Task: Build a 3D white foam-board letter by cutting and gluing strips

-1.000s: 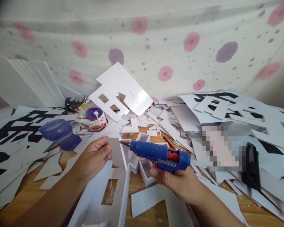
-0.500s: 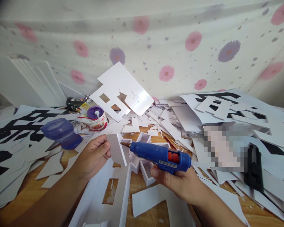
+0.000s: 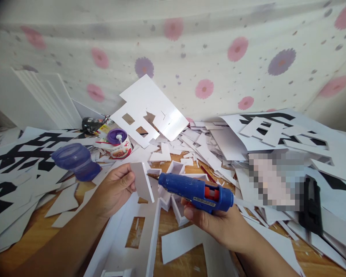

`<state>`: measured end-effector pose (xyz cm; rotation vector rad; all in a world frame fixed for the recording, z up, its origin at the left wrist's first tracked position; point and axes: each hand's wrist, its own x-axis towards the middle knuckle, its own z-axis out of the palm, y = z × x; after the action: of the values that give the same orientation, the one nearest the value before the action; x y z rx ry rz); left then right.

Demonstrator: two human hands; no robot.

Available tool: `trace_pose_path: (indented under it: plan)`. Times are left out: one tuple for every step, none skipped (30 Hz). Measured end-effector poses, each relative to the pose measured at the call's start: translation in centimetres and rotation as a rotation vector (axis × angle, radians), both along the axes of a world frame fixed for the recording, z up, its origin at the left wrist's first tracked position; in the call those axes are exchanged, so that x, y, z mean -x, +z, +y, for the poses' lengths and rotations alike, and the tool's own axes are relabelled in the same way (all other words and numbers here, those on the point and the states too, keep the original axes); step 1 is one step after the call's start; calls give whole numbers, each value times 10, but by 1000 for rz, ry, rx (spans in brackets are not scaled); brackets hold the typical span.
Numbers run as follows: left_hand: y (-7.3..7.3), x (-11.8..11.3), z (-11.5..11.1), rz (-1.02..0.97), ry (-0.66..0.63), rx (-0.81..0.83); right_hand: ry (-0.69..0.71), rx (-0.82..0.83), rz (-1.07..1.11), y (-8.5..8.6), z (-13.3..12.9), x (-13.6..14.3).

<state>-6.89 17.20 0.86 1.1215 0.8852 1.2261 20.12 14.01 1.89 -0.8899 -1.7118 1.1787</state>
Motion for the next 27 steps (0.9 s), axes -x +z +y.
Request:
trace_pose_path:
  plan:
    - [0,0,0,8,0,3,-9,-13,5,0,0,0]
    - [0,-1,0,11,-1,2,-15,-21,4,-1,-1,0]
    - [0,-1,0,11,-2,-4,-16,-27,1,-1,-1,-1]
    - [1,-2,0,7,-3,-10,-14,-33,-5,-1,-1,-1]
    - [2,-2,0,5,-6,-16,-7,-34,-14,-1,-1,-2]
    - [3,-3,0,7,-11,-23,-2,-32,-21,-1,-1,-2]
    - [4,-3,-1,13,-15,-29,8,-31,-26,-1,-1,-2]
    - [4,-4,-1,21,-18,-36,14,-30,-28,-1,-2,-1]
    - [5,-4,-1,31,-22,-41,10,-27,-25,-1,-3,0]
    - [5,-4,-2,40,-27,-45,-7,-20,-16,0,-3,1]
    - [5,-4,-2,48,-31,-48,-29,-11,-4,0,-4,2]
    - [4,-4,-2,53,-37,-49,-54,-3,7,0,-5,2]
    - [4,-4,-2,55,-45,-47,-73,0,13,0,-5,3]
    - [3,-4,-2,52,-53,-44,-81,-6,10,0,-5,3]
    - [3,-4,-2,47,-61,-39,-68,-22,-2,0,-4,3]
    - [2,-4,-1,40,-66,-34,-47,-41,-18,0,-3,2]
    - [2,-4,-1,31,-69,-28,-24,-59,-33,-1,-2,1]
    - [1,-3,-1,22,-71,-23,-9,-73,-39,-1,-1,1]
    - [1,-3,-1,13,-71,-19,-6,-79,-36,-2,-1,0]
    - [0,-3,0,5,-67,-17,-12,-81,-24,-2,0,0]
    - [0,-3,0,-3,-63,-17,-18,-83,-12,-2,-1,0]
    - [0,-3,0,-12,-58,-17,-20,-87,-3,-2,-1,-1]
    - [0,-3,0,-21,-53,-15,-14,-93,-2,-2,-1,0]
    - [1,-3,0,-31,-47,-14,-3,-101,-9,-2,-2,-1]
    - [1,-3,0,-41,-41,-11,12,-108,-19,-2,-2,-1]
    - [2,-3,0,-52,-36,-5,24,-114,-30,-2,-2,-1]
    - [2,-3,0,-63,-32,3,29,-117,-39,-2,-2,-1]
